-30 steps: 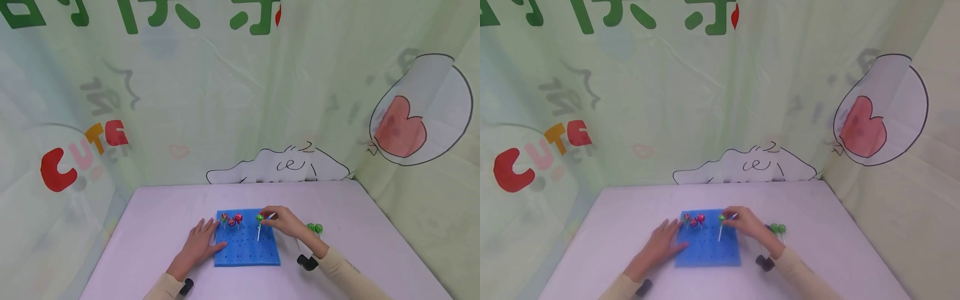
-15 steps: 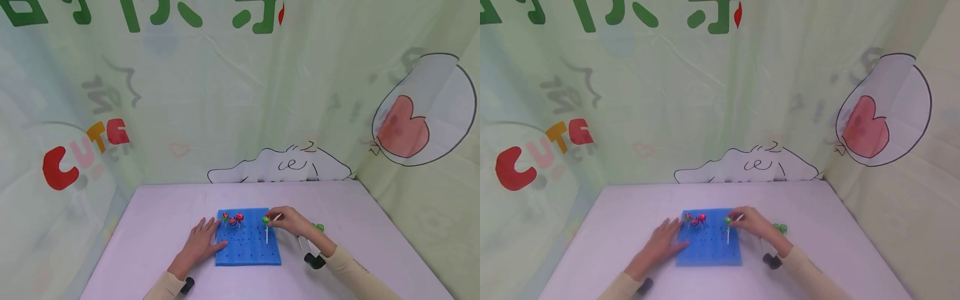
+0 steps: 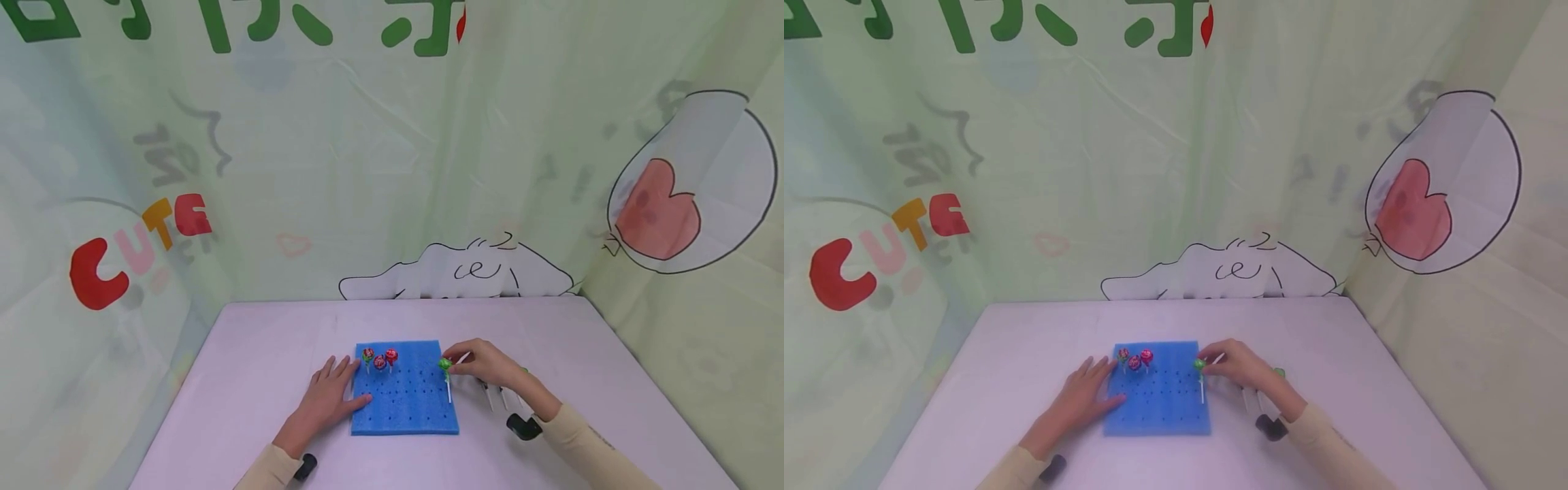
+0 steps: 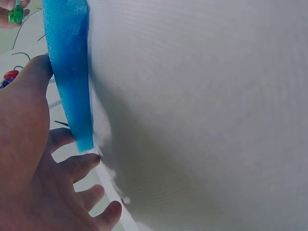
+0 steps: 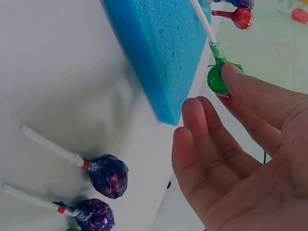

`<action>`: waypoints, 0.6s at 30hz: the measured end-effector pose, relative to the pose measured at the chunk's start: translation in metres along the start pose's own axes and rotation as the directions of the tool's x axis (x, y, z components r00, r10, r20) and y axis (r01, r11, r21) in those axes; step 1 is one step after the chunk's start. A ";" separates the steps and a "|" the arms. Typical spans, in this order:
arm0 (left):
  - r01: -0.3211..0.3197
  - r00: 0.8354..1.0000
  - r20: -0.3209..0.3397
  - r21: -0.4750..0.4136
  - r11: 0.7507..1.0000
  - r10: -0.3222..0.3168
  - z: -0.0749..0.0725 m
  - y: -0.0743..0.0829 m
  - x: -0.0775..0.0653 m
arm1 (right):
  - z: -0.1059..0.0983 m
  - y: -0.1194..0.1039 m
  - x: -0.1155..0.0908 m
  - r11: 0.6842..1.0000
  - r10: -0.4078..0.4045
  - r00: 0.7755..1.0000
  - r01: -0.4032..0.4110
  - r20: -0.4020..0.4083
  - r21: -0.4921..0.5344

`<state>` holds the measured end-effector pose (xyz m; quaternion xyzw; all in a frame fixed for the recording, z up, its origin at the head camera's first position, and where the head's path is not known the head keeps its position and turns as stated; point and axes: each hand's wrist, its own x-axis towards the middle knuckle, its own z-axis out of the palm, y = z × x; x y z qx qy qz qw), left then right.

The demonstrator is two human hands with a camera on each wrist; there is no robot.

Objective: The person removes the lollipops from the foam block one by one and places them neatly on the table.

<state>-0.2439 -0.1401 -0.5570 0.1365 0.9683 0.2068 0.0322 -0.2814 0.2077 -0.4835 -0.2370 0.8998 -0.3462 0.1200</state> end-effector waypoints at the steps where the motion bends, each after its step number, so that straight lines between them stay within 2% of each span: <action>1: -0.002 1.000 -0.003 -0.001 1.000 0.002 -0.001 0.000 -0.001 | -0.001 0.000 -0.001 1.000 0.002 1.000 -0.002 0.001 0.001; 12: -0.028 0.999 -0.020 -0.001 1.000 0.028 -0.001 -0.001 -0.001 | -0.009 0.007 -0.009 1.000 -0.002 1.000 0.002 0.000 0.005; 18: -0.014 1.000 -0.009 -0.004 1.000 0.014 0.000 -0.001 0.000 | -0.012 0.010 -0.013 1.000 0.011 1.000 -0.011 0.001 0.004</action>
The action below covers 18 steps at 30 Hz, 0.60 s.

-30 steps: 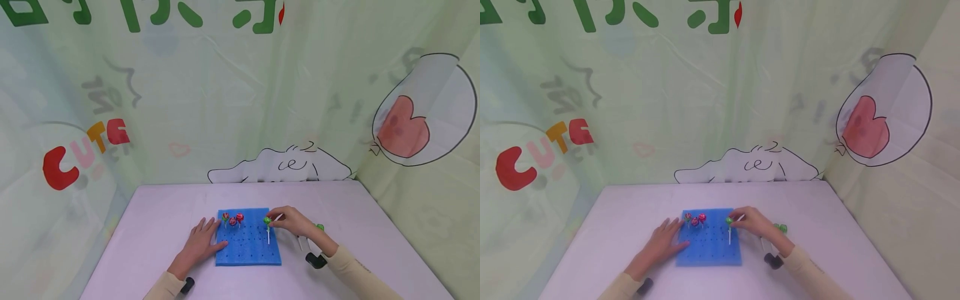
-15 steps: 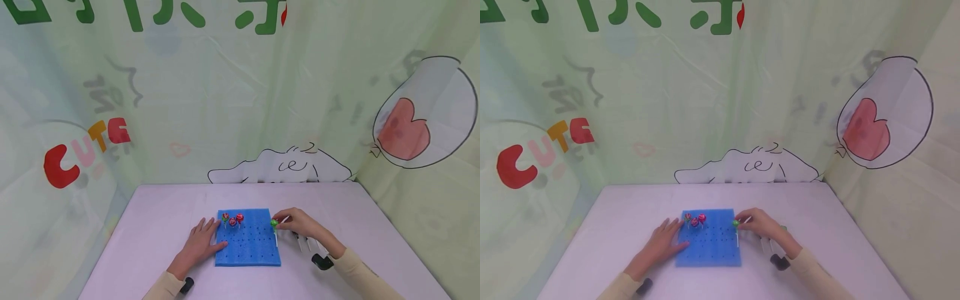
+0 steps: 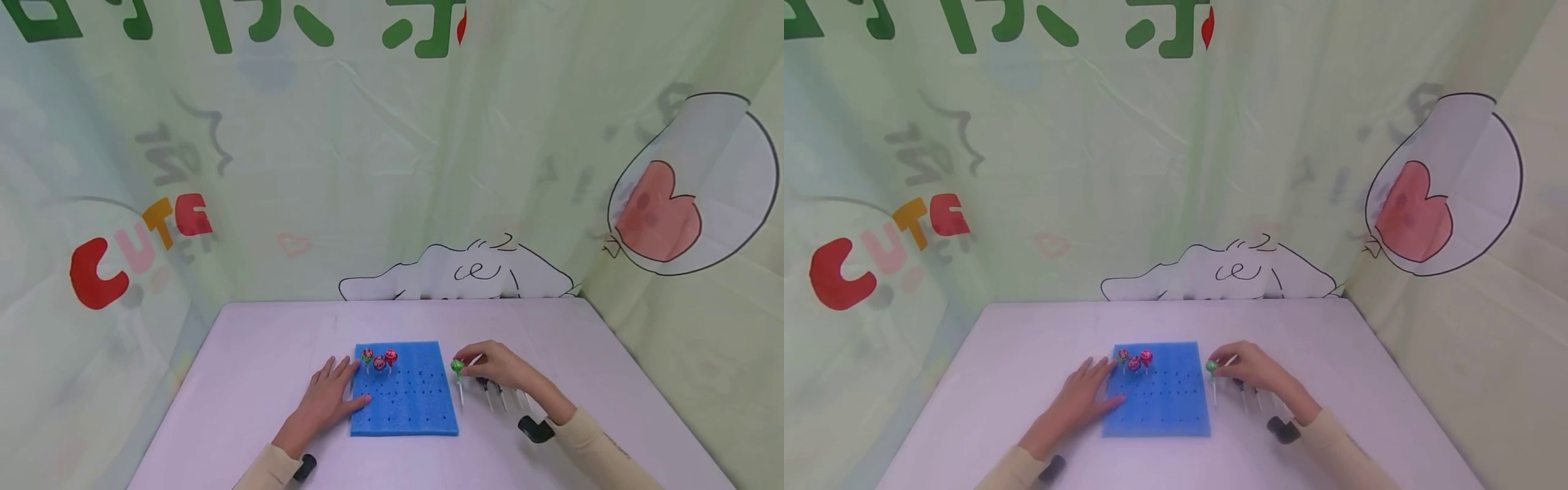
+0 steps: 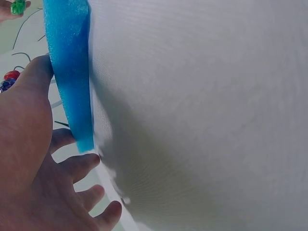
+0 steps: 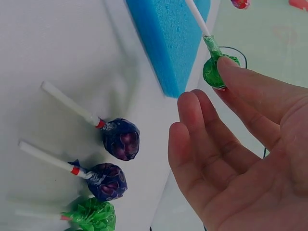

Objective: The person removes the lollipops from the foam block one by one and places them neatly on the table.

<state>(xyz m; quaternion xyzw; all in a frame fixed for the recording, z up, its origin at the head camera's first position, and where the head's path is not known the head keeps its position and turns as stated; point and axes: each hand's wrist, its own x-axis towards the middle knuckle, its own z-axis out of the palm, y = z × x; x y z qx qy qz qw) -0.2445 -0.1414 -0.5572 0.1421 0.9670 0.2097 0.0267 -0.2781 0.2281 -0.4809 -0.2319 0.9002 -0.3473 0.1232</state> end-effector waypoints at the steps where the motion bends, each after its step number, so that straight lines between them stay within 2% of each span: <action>1: 0.000 1.000 0.001 -0.002 1.000 0.000 0.000 0.000 0.000 | -0.001 0.000 -0.001 1.000 0.001 1.000 -0.001 0.000 0.000; 11: -0.008 1.000 0.001 -0.005 1.000 0.008 0.001 0.000 0.000 | -0.006 0.007 -0.006 1.000 -0.007 1.000 0.007 0.006 -0.001; 18: 0.003 1.000 0.004 0.001 1.000 -0.003 0.000 0.001 0.000 | -0.007 0.013 -0.009 1.000 0.015 1.000 -0.015 0.004 0.011</action>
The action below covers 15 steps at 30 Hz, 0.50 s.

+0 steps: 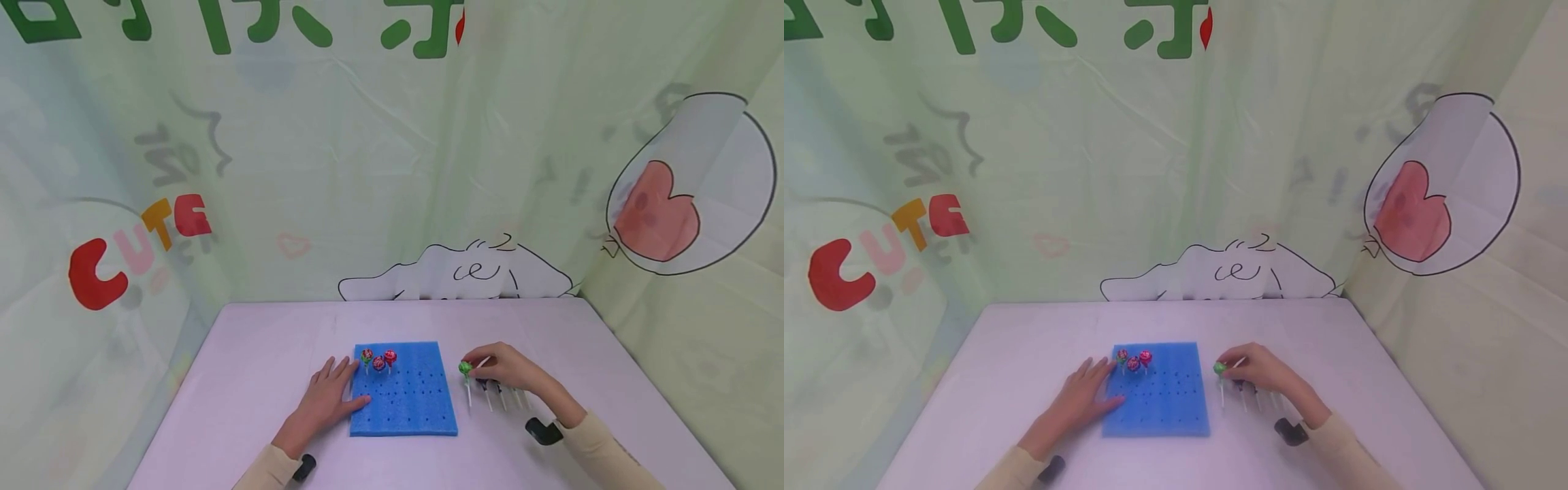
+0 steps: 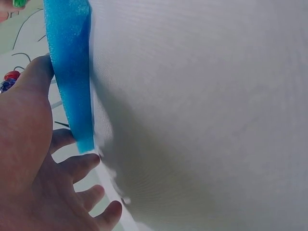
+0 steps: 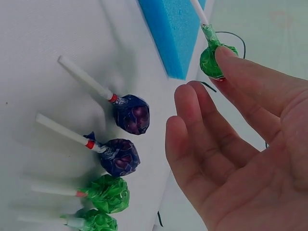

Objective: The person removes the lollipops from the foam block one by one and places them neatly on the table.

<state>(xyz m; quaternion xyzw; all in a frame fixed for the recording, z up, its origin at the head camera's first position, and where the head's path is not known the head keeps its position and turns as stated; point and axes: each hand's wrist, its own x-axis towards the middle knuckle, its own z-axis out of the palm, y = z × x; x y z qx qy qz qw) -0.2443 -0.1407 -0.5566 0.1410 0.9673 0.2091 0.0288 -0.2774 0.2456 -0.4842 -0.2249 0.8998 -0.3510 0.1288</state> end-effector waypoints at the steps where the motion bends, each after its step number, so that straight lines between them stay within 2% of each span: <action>1: -0.001 1.000 -0.001 0.000 1.000 0.001 0.000 0.000 0.000 | 0.000 0.000 -0.001 1.000 0.003 1.000 -0.003 0.000 0.001; 15: 0.012 1.000 0.010 0.002 1.000 -0.012 0.003 -0.001 0.001 | -0.012 0.003 -0.006 1.000 -0.013 1.000 0.013 0.007 -0.027</action>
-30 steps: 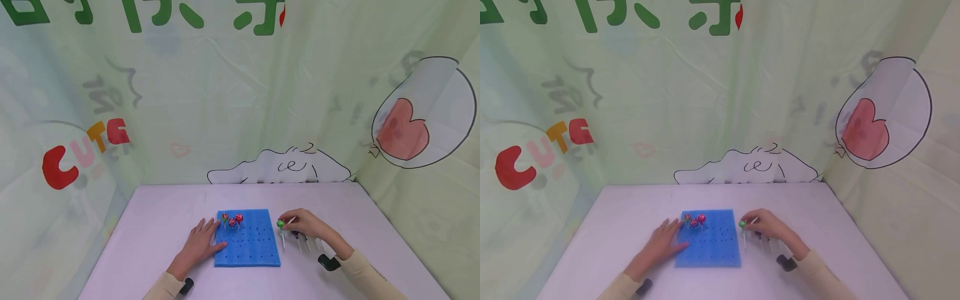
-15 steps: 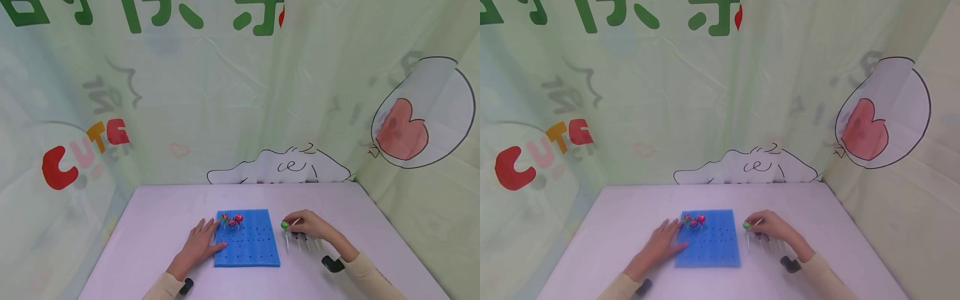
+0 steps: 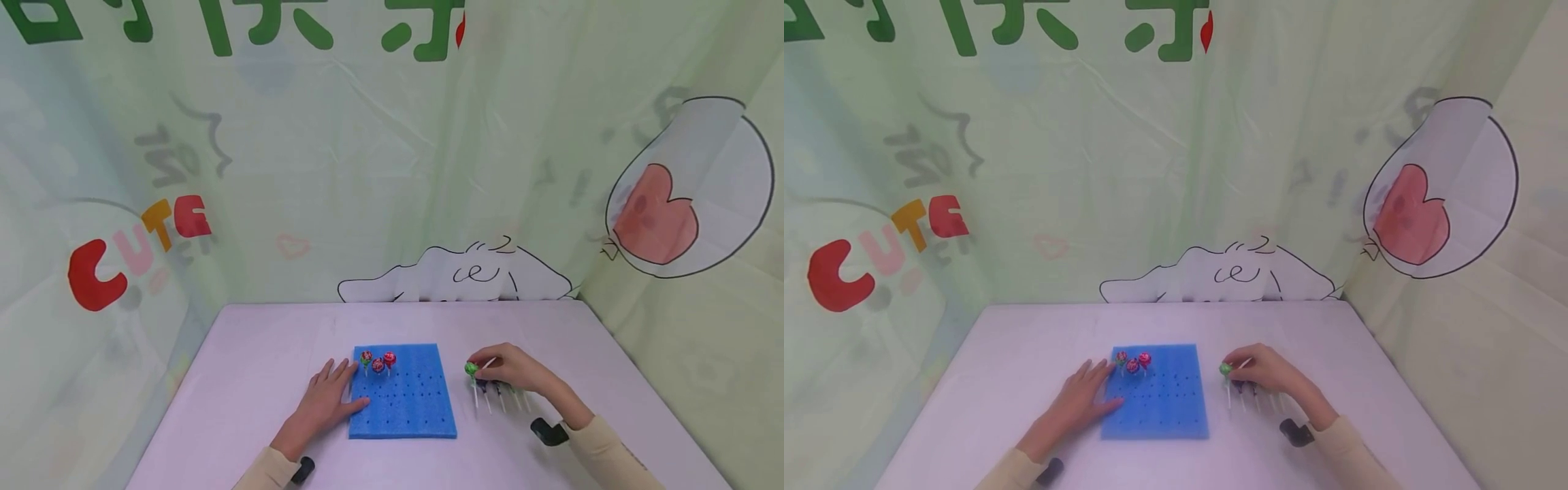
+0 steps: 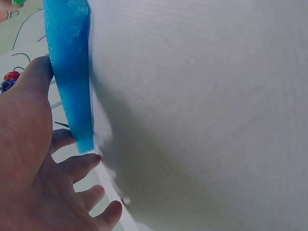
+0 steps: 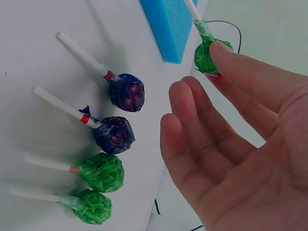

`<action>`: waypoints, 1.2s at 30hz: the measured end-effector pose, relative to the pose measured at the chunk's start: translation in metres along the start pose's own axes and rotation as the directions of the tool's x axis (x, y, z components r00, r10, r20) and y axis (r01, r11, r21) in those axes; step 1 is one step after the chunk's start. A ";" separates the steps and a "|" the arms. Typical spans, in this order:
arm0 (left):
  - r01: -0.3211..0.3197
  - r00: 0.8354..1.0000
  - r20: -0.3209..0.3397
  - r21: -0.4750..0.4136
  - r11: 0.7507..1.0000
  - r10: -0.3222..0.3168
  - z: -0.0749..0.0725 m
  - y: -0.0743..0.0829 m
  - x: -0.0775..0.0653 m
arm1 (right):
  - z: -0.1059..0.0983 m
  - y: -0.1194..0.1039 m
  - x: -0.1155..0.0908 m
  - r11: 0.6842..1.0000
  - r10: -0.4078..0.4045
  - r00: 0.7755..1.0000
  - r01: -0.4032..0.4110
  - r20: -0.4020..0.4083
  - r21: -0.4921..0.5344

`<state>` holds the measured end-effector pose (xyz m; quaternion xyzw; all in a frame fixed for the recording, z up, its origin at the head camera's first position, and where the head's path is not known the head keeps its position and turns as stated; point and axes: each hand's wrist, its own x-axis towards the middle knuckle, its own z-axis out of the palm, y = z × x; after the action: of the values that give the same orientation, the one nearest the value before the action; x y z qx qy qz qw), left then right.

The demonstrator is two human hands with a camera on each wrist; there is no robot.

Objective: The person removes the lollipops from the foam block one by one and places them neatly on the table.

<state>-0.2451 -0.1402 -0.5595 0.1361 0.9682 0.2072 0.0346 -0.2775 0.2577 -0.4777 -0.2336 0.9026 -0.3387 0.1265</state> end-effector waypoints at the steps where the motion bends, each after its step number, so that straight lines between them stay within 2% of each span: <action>1: -0.001 1.000 0.001 0.001 1.000 0.001 0.000 0.000 0.000 | -0.001 0.000 -0.001 1.000 0.002 1.000 -0.002 0.001 0.001; 10: -0.021 1.000 -0.014 -0.014 1.000 0.021 -0.005 0.001 0.001 | -0.011 0.002 -0.005 1.000 -0.005 1.000 0.005 0.010 0.004; 22: -0.020 1.000 -0.009 0.007 1.000 0.020 0.004 -0.005 0.005 | -0.017 0.008 -0.017 0.999 0.033 0.999 -0.033 0.005 -0.007; 27: -0.021 1.000 -0.015 0.005 1.000 0.021 0.004 -0.005 0.004 | -0.021 0.011 -0.023 1.000 0.005 1.000 -0.005 -0.007 0.003; 36: -0.025 0.999 -0.023 -0.009 1.000 0.025 0.001 -0.003 0.000 | -0.026 0.019 -0.025 1.000 0.030 1.000 -0.030 0.008 0.003</action>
<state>-0.2459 -0.1421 -0.5618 0.1456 0.9657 0.2137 0.0214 -0.2724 0.2976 -0.4696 -0.2213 0.9049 -0.3374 0.1357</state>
